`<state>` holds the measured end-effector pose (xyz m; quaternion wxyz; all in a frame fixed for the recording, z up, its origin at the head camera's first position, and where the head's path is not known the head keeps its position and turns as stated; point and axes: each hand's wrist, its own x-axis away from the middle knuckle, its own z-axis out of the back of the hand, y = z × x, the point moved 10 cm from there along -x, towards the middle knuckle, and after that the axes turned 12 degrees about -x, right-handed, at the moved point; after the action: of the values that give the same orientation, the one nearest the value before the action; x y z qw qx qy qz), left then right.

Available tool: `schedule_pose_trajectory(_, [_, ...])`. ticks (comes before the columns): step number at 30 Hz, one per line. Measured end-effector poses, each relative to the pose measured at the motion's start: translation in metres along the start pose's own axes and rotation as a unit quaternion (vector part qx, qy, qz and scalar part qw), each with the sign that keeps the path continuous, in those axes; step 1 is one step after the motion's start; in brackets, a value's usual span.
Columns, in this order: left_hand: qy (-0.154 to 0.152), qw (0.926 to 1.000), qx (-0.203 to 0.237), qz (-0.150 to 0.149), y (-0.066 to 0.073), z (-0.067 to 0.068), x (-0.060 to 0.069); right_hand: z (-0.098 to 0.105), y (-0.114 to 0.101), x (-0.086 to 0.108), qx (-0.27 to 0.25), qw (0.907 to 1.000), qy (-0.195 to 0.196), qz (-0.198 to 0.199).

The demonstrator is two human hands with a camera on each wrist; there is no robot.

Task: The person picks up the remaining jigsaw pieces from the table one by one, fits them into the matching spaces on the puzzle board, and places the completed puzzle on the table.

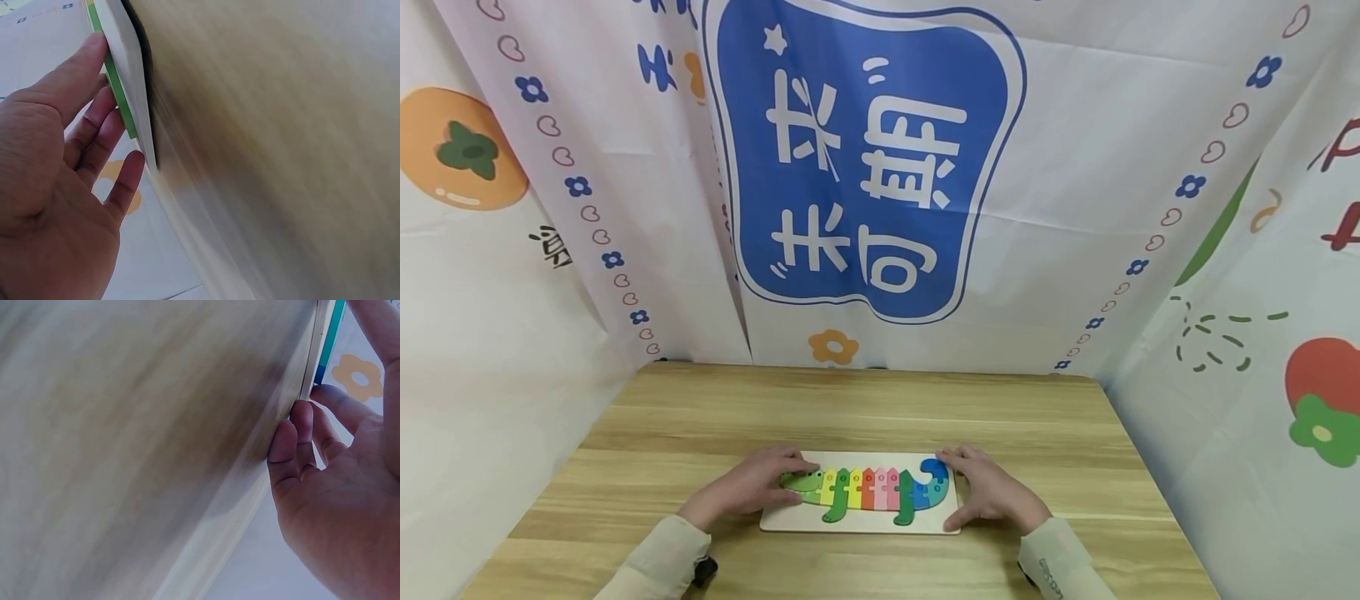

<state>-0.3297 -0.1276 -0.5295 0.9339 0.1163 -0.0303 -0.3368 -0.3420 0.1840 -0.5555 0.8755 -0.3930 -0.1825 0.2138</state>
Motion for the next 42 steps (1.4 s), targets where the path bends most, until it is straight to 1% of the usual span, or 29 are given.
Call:
schedule_pose_trajectory(5, [0.013, 0.9975, 0.069, -0.005, -0.008, -0.002, 0.001, 0.000, 0.000, -0.001, 0.002, 1.0000, -0.001, 0.005])
schedule_pose_trajectory(8, [0.011, 0.9961, 0.088, -0.005, -0.013, -0.004, 0.000, 0.000, 0.001, 0.000, 0.006, 1.0000, -0.001, 0.006])
schedule_pose_trajectory(11, [0.008, 0.9957, 0.092, -0.007, -0.014, -0.005, -0.001, 0.000, 0.000, 0.000, 0.008, 0.9999, -0.001, 0.007])
schedule_pose_trajectory(17, [0.005, 0.9952, 0.097, -0.008, -0.013, -0.006, -0.001, 0.001, -0.001, 0.002, 0.007, 1.0000, 0.000, 0.007])
schedule_pose_trajectory(23, [-0.002, 0.9954, 0.096, -0.001, -0.014, -0.007, -0.002, 0.001, 0.001, 0.002, 0.008, 0.9999, 0.002, 0.007])
schedule_pose_trajectory(28, [0.000, 0.9956, 0.094, 0.003, -0.015, -0.008, -0.002, 0.001, 0.002, 0.002, 0.009, 0.9999, 0.004, 0.009])
schedule_pose_trajectory(38, [0.003, 0.9971, 0.075, 0.015, -0.014, -0.009, 0.001, -0.002, 0.002, 0.001, 0.013, 0.9999, 0.001, -0.001])
schedule_pose_trajectory(42, [0.007, 0.9967, 0.079, 0.016, -0.013, -0.007, 0.004, -0.001, -0.001, 0.003, 0.020, 0.9998, -0.001, 0.006])
